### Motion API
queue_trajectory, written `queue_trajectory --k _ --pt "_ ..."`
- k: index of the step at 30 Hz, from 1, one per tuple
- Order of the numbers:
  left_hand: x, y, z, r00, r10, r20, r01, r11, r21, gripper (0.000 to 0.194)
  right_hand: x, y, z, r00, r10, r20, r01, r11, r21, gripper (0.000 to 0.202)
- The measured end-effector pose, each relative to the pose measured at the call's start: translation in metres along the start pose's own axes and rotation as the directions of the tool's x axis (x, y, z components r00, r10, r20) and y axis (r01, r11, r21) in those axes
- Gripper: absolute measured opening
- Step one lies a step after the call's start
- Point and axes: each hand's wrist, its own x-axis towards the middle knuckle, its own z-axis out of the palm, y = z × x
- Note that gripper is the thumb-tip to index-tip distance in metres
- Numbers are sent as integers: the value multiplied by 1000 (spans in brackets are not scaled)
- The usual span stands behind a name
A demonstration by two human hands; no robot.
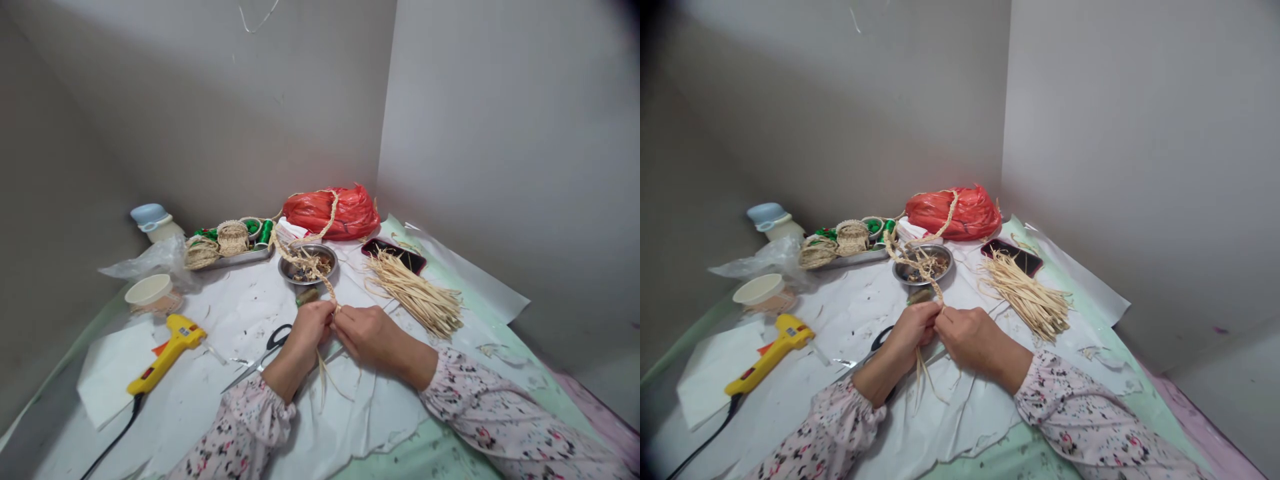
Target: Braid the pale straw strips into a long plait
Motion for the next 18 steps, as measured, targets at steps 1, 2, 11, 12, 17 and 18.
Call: queue_trajectory --k 1,2,11,12,17,18 --pt "1 -1 0 1000 1 4 -1 1000 7 33 0 1 0 1000 -8 -7 8 1000 3 19" --pt "1 -2 -1 1000 0 7 0 1000 10 33 0 2 0 1000 -15 -17 15 1000 2 19" --pt "5 -5 -8 999 14 32 -13 1000 -21 34 0 -4 -10 987 -46 -151 88 955 285 23" --pt "4 -3 -9 999 16 34 -15 1000 -19 34 1 -4 -12 980 23 -199 52 930 364 26" --pt "2 1 -9 997 -5 80 2 999 32 32 8 16 -13 814 518 -263 -324 780 536 29" --pt "2 1 -9 997 -5 82 1 999 45 32 9 23 -12 778 580 -241 -389 746 540 28"
